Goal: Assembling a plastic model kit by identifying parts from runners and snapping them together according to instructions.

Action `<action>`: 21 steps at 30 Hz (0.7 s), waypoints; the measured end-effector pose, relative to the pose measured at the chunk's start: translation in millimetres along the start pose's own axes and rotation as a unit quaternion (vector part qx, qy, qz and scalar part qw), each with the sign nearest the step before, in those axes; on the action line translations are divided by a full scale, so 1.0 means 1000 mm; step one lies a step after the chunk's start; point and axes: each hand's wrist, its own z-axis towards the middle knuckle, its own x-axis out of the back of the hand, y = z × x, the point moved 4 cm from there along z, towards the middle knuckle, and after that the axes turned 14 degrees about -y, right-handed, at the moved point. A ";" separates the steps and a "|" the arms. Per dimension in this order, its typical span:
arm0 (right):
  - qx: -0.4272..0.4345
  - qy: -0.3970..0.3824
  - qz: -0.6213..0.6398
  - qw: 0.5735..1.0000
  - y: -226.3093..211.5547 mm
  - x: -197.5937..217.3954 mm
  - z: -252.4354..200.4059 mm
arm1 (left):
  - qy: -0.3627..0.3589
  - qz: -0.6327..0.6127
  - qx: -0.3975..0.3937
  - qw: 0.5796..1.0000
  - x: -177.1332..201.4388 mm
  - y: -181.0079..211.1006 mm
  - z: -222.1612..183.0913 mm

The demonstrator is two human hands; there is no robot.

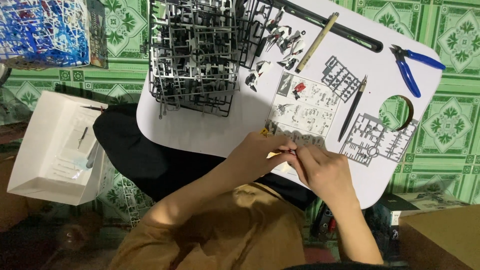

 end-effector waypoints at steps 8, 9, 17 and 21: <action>0.020 0.007 0.010 1.000 0.000 -0.022 0.001 | -0.002 -0.071 0.004 0.997 0.010 0.000 -0.002; 0.029 0.013 0.006 0.999 0.001 -0.024 0.001 | -0.003 -0.076 0.005 0.997 0.011 0.000 -0.002; 0.004 -0.011 0.050 0.999 0.013 -0.041 -0.003 | -0.008 -0.081 0.064 0.995 0.006 -0.021 0.002; -0.076 -0.027 -0.007 0.997 0.028 -0.023 0.008 | -0.007 -0.081 0.102 0.991 0.010 -0.022 0.019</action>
